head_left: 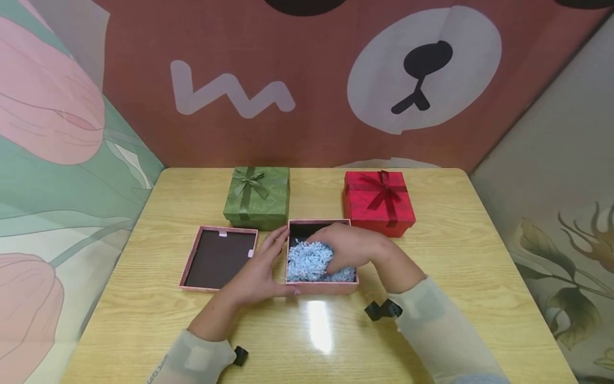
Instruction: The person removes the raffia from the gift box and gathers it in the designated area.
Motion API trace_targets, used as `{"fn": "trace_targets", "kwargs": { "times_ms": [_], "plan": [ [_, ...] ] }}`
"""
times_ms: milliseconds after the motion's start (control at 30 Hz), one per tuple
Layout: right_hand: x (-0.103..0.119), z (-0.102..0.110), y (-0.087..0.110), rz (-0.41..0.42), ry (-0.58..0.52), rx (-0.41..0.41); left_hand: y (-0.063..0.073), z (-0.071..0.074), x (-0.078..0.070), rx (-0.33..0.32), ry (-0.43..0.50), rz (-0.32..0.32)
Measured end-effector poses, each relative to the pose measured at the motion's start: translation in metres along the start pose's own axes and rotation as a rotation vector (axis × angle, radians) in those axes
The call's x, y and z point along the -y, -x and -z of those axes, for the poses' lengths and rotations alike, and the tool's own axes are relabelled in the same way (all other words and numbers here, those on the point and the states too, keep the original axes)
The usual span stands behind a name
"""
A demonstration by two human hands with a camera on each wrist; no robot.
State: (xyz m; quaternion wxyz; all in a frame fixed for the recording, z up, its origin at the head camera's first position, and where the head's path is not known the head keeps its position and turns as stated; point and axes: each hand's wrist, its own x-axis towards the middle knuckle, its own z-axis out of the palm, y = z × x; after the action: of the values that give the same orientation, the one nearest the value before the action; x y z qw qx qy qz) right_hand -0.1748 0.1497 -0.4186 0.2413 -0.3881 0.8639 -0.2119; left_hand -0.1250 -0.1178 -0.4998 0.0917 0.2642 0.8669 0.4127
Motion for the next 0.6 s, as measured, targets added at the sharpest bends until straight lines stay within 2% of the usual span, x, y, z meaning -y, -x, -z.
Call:
{"fn": "trace_targets", "kwargs": {
  "times_ms": [300,600],
  "plan": [
    [0.001,0.012,0.008,-0.030,-0.069,-0.031,0.000,0.000,0.000,-0.011,-0.011,-0.011],
    [0.004,0.020,0.017,-0.019,-0.059,-0.054,0.000,0.000,-0.001,-0.023,-0.007,-0.016]
  ]
}}
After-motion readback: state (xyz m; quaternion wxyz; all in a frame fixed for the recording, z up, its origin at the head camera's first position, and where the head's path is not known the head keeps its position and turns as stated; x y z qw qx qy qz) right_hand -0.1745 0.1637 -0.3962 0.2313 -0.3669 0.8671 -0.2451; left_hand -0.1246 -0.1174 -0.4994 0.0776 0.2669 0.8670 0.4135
